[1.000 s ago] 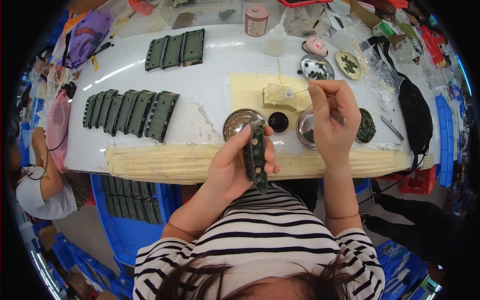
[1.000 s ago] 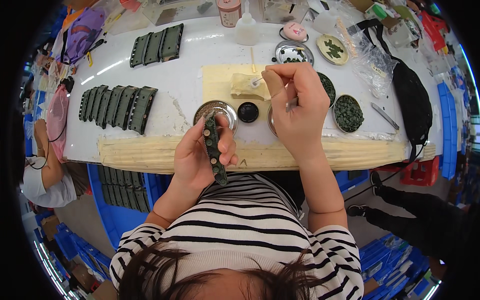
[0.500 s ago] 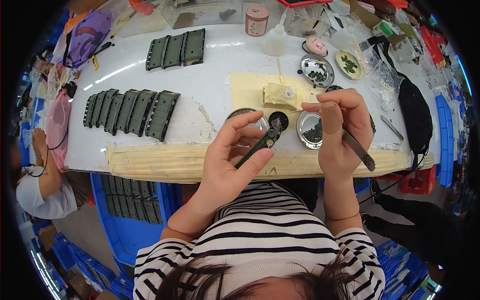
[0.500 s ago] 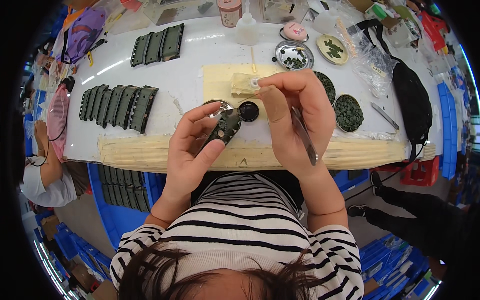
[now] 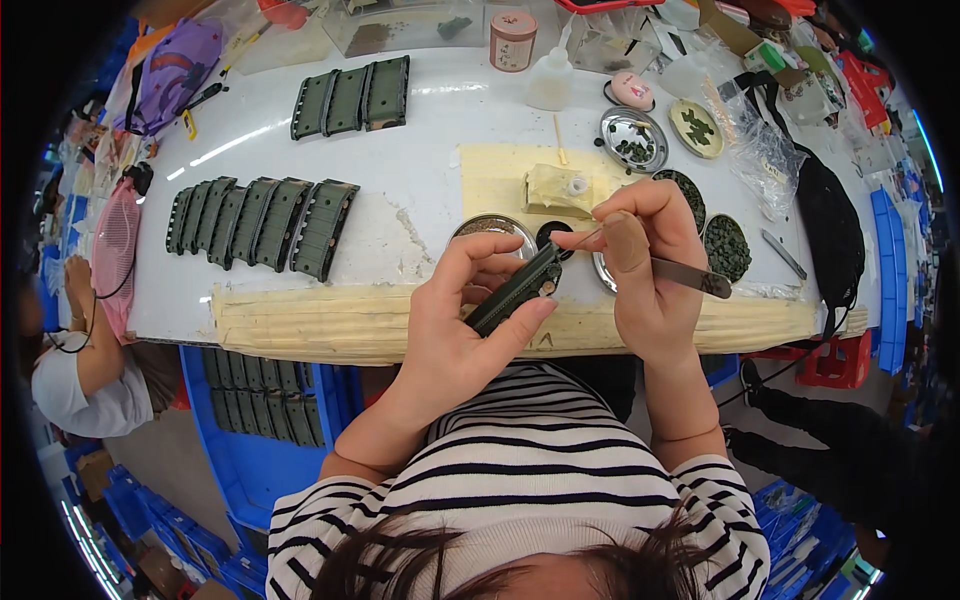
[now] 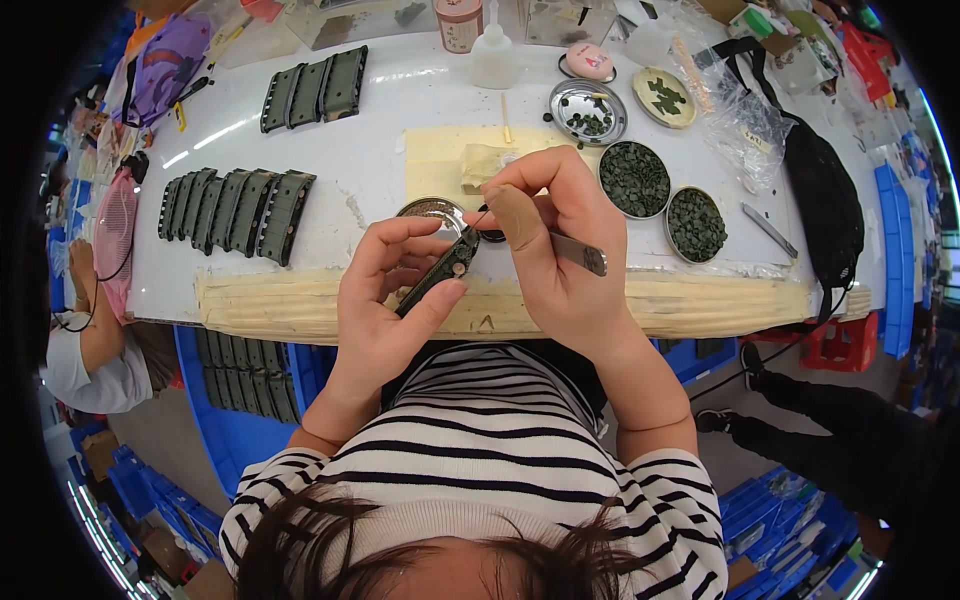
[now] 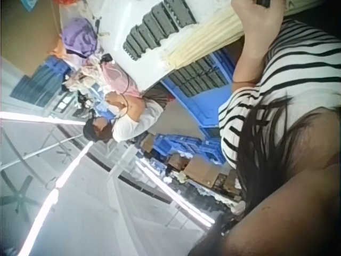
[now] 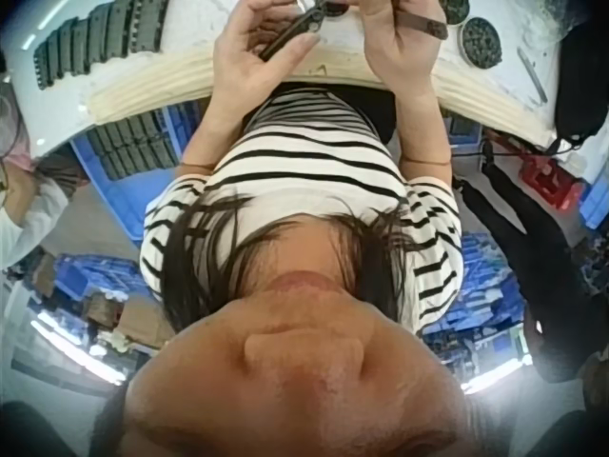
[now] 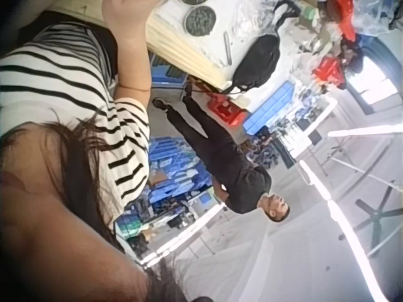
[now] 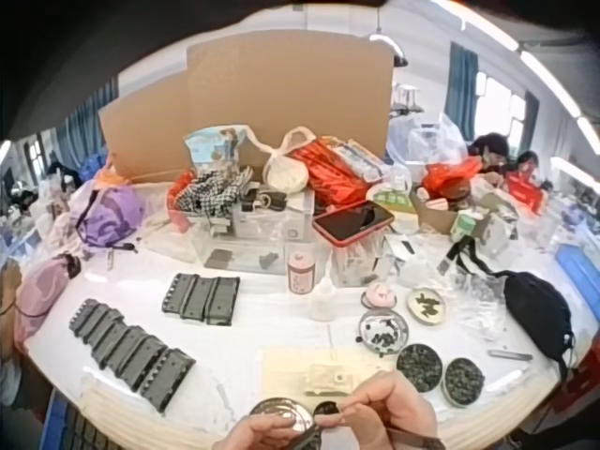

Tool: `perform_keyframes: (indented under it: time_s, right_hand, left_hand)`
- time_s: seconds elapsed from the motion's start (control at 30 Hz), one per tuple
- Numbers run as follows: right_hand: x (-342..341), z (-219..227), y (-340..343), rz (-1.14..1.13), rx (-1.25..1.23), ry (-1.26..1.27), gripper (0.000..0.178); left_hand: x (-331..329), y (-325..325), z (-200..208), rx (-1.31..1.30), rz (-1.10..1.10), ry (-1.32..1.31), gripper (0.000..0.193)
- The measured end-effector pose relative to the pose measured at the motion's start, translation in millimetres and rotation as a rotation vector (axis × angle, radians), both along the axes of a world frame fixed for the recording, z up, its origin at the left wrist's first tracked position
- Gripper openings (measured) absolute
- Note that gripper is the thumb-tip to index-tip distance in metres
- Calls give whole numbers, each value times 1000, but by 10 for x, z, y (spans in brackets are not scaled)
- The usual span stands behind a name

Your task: The recorder is assembling small green plastic toy tank components by applying adhesive with a brush and fitting the parts together on a workbench.

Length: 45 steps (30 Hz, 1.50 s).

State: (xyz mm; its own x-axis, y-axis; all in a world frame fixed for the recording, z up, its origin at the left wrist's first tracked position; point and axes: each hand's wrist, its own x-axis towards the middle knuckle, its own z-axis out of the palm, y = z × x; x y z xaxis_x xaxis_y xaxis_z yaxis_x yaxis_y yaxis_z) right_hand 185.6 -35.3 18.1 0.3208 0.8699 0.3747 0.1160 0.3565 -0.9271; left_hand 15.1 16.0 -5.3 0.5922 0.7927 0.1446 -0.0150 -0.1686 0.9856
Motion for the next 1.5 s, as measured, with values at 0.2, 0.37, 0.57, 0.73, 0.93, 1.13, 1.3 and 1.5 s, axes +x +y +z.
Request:
perform_keyframes:
  time_s: [0.2, 0.37, 0.57, 0.73, 0.93, 1.13, 1.3, 1.5]
  right_hand:
    - [4, 15, -3, 0, -11, -11, 18]
    - [14, -8, 19, 5, 12, 14, 17]
    - [139, 18, 119, -275, 32, -180, 14]
    - [267, -63, 274, -475, 30, -695, 9]
    - [240, -51, 284, -473, 11, -714, 9]
    - [273, -62, 284, -435, -34, -728, 9]
    - [288, -119, 296, -407, -26, -727, 10]
    - [279, -71, 279, -454, 0, -697, 7]
  left_hand:
    - [5, -5, -11, -7, 4, -11, 45]
    - [11, 2, 3, -5, 11, -11, 45]
    - [-29, 19, -39, -210, -102, -105, 46]
    - [21, -15, -69, -564, -272, -410, 50]
    - [-10, 41, -71, -727, -425, -560, 51]
    - [-24, 30, -80, -716, -396, -537, 54]
    - [-8, 21, -72, -661, -344, -465, 55]
    - [-31, 31, -72, -687, -364, -493, 55]
